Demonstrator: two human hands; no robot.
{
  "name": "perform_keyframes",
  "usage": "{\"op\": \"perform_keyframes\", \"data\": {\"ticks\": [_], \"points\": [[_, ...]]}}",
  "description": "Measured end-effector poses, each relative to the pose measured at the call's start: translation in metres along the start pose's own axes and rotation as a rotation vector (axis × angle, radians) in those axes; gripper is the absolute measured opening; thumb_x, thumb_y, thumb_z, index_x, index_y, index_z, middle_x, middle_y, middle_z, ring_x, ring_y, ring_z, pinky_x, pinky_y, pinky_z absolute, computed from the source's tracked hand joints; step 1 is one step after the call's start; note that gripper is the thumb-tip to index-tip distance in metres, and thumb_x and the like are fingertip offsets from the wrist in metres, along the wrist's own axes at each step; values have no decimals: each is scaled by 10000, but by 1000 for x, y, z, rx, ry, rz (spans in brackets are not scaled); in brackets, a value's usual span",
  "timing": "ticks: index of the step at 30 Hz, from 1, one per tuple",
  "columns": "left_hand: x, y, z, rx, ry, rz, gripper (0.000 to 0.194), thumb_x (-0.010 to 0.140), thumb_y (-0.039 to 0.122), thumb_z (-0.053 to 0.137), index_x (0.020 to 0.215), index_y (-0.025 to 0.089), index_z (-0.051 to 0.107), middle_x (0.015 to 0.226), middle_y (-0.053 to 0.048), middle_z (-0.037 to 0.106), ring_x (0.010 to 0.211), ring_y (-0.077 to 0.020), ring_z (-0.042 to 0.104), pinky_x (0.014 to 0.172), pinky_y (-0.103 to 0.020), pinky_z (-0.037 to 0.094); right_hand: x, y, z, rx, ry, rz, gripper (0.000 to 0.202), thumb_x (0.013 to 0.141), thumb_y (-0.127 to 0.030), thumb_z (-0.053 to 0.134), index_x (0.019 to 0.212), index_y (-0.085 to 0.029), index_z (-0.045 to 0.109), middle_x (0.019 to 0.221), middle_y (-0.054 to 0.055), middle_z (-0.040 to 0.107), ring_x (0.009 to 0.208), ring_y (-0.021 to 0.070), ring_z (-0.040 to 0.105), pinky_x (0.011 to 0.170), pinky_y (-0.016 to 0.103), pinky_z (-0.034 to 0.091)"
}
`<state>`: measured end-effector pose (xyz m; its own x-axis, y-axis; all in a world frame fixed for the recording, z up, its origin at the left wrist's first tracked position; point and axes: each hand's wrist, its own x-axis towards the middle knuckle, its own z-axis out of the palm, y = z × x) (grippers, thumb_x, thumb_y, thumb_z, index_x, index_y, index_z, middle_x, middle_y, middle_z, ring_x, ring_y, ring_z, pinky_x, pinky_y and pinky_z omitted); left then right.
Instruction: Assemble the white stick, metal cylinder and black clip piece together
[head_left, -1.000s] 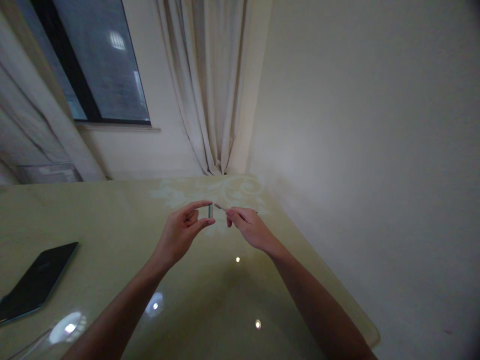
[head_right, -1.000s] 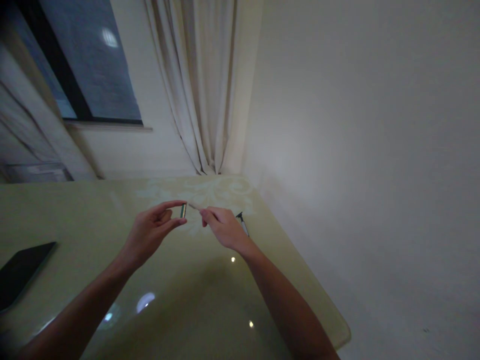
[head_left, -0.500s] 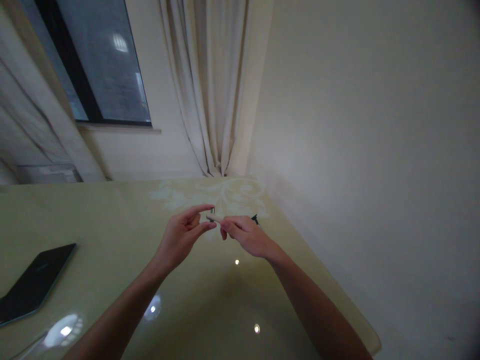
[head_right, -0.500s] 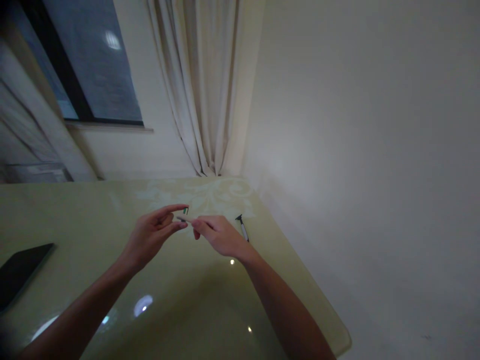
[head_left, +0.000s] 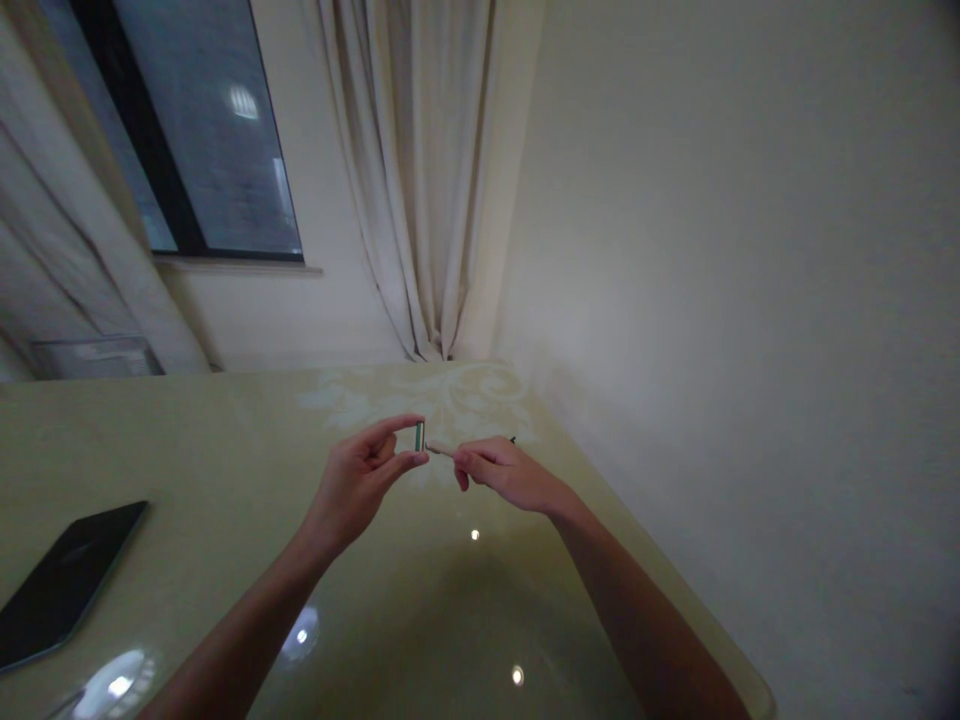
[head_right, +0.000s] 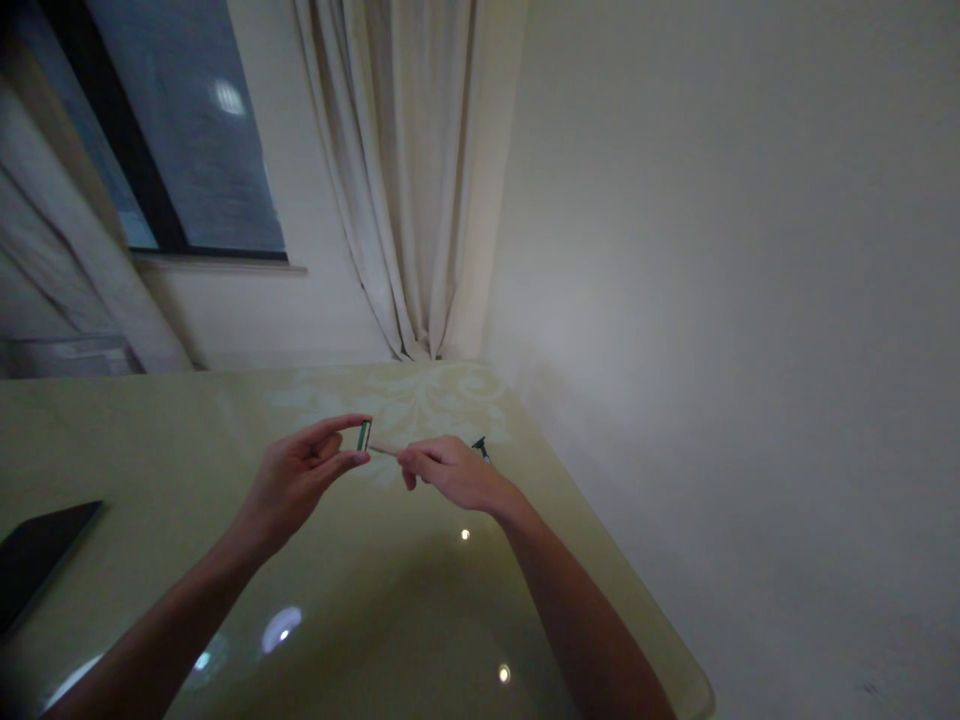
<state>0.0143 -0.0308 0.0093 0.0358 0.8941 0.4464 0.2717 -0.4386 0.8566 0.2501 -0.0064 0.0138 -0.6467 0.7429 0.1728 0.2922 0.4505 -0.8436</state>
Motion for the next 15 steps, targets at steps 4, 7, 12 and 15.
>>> {"op": "perform_keyframes", "data": {"ticks": [4,7,12,15], "points": [[-1,2,0,-7,-24,4,458,808,412,827,1199,175,794,638,104,226,548,-102,253,535,-241,228,0,1,-1,51,-8,8,674,1046,-747,402,804,-173,660,712,-7,496,681,147,468,650,272,352],[-2,5,-1,-14,-7,9,442,817,404,822,1196,177,796,646,100,218,553,-103,252,541,-241,235,0,1,-3,31,-55,15,675,1041,-750,414,794,-171,658,702,-11,492,673,143,463,640,269,342],[-3,6,-1,-23,-27,19,457,819,395,827,1217,174,791,652,99,217,557,-103,247,540,-240,229,1,1,-2,104,5,30,661,1029,-750,444,734,-176,590,648,-28,467,601,123,410,587,270,295],[-4,6,1,-10,-60,18,453,824,386,827,1225,179,790,648,100,221,556,-102,251,541,-237,240,1,1,2,195,0,37,635,1037,-733,447,746,-183,573,638,-38,459,558,110,373,550,268,269]]}}
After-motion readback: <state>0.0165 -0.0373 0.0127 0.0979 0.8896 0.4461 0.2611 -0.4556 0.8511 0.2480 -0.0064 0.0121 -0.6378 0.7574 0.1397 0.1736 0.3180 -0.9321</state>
